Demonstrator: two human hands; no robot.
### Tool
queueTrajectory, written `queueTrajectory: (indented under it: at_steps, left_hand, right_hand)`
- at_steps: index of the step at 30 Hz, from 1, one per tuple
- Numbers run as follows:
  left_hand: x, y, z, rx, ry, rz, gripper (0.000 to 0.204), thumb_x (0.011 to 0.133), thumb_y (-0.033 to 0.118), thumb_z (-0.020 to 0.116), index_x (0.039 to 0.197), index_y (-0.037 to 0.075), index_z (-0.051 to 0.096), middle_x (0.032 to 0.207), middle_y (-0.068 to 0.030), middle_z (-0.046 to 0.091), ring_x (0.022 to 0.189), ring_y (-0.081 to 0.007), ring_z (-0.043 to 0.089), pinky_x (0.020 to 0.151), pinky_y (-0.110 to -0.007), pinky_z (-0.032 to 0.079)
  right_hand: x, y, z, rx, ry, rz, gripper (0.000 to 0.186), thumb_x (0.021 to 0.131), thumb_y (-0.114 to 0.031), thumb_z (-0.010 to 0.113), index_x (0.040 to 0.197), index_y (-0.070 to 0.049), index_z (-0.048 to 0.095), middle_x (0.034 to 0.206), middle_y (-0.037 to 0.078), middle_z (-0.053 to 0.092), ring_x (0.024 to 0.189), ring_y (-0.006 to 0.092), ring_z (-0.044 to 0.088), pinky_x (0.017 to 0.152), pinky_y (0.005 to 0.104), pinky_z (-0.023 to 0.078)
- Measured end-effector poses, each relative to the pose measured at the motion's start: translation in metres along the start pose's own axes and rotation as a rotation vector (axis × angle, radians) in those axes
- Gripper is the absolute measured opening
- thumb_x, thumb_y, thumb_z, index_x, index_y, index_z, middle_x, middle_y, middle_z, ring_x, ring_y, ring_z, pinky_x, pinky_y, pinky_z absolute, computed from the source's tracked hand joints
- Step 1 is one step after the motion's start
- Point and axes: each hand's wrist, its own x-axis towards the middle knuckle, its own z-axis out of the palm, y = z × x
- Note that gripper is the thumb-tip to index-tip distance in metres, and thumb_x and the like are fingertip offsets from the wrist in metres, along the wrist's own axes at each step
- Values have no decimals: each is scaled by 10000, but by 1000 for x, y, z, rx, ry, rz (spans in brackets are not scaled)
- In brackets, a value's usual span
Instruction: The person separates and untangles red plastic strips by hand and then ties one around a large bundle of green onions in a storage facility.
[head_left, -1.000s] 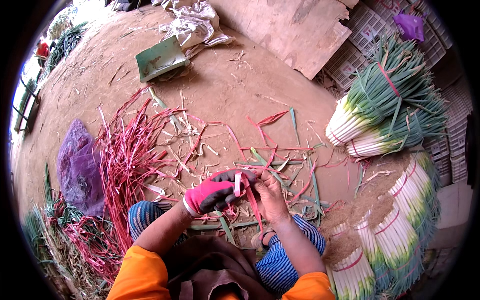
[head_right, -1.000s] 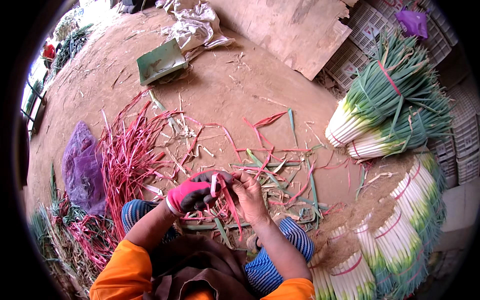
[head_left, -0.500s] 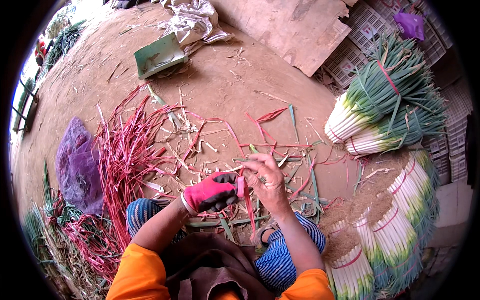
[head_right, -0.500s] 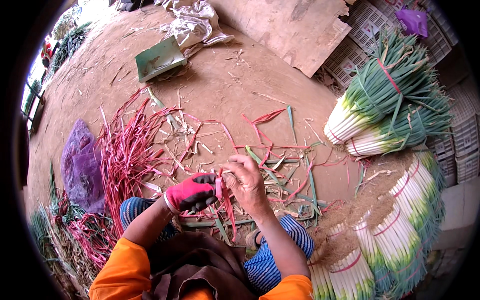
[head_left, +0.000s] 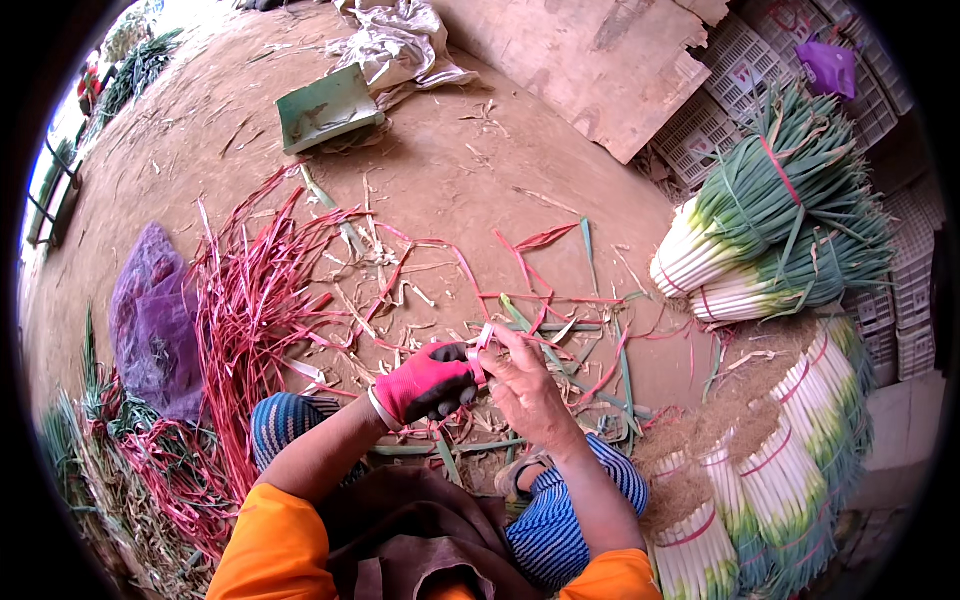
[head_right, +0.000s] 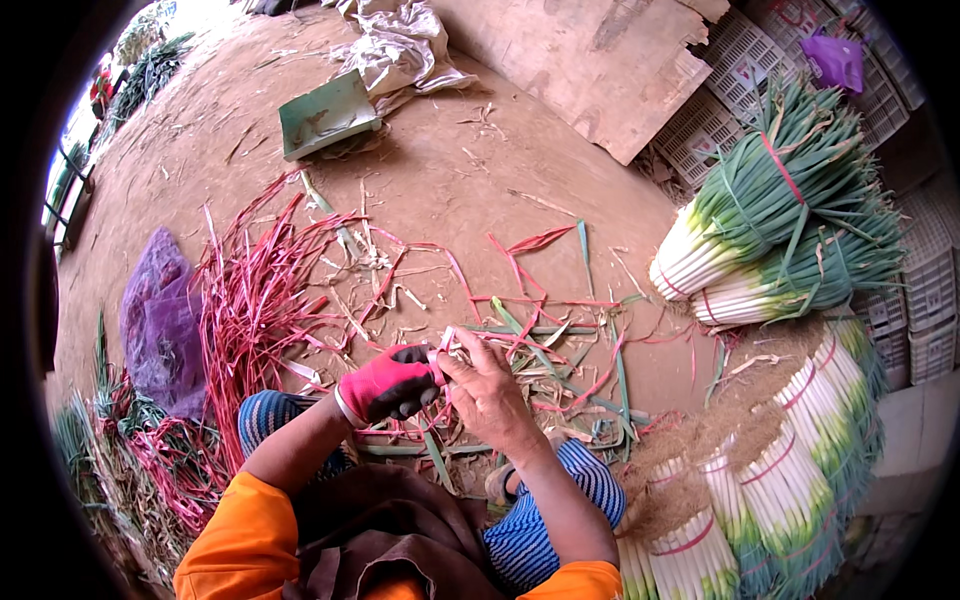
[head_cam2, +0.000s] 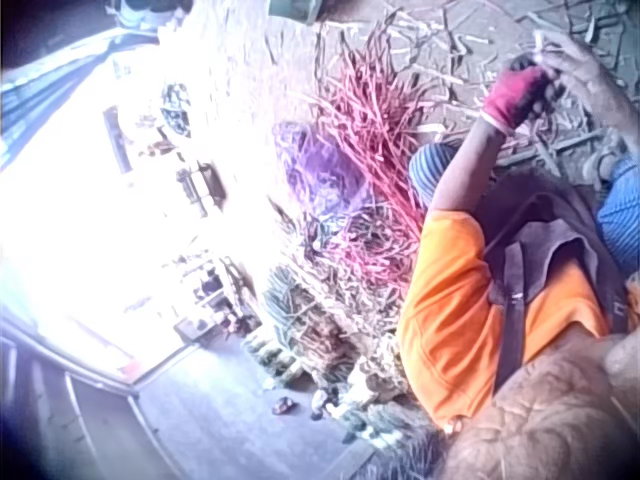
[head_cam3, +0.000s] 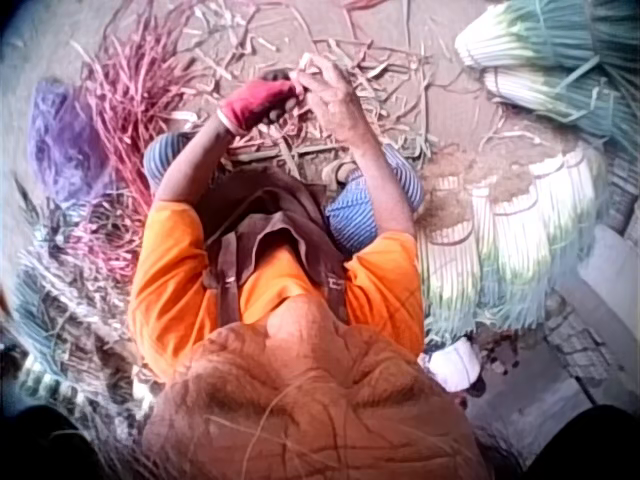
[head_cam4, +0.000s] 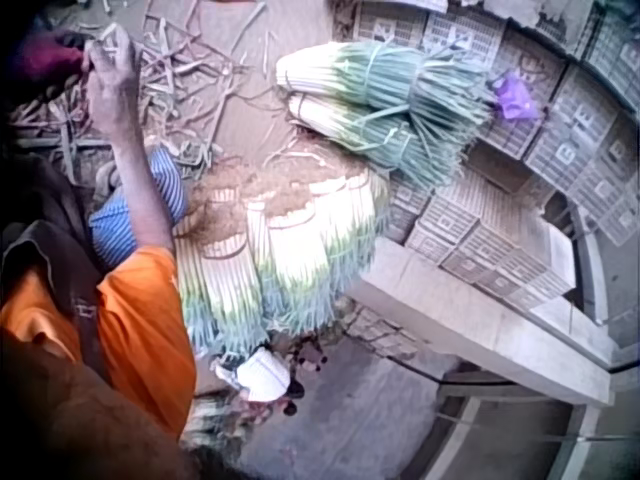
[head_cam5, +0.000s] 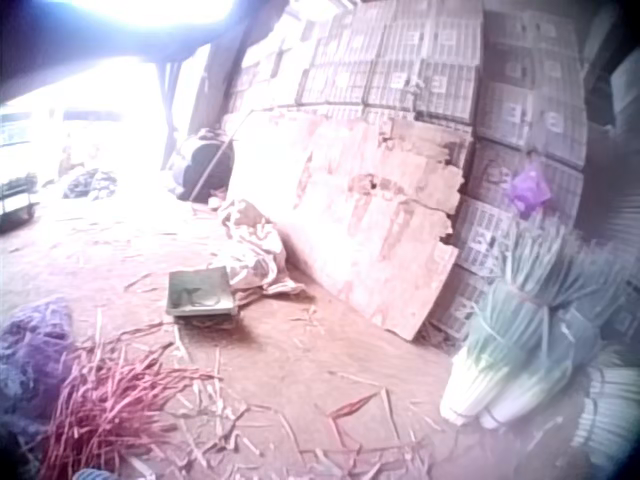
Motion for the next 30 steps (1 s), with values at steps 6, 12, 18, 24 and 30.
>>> queueTrajectory:
  at_steps: [6,12,18,24,30]
  left_hand:
    - [9,-8,5,-134,149,71,206,866,287,564,844,82,548,589,-16,548,366,-86,428,329,-212,299]
    - [13,-20,16,-40,223,332,160,882,154,548,976,26,560,721,-22,577,588,-68,526,500,-218,417]
    - [17,-30,10,323,209,617,196,877,81,531,1048,8,592,788,17,582,682,-44,522,602,-210,451]
    - [3,-12,2,146,-8,318,194,852,134,576,1011,29,614,695,55,546,635,-30,487,554,-192,399]
    - [14,-35,1,318,112,526,193,855,207,585,907,21,593,681,22,552,613,-57,504,551,-210,412]
  right_hand:
    - [-5,-10,8,-455,-53,96,494,772,-67,535,1256,-21,449,1331,163,388,1140,326,444,971,427,361]
    - [-8,5,8,-164,-6,146,418,812,-54,495,1223,20,469,1284,172,446,1120,341,474,973,416,367]
    - [0,10,2,349,98,164,261,920,-111,474,1131,15,560,1210,153,531,1085,291,538,915,342,426]
    - [-8,13,3,727,-6,259,294,923,-137,506,1193,-31,557,1204,96,551,1155,200,488,969,311,373]
    - [-13,18,11,788,-21,351,285,896,-91,535,1173,-37,570,1196,87,554,1167,181,469,991,317,347]
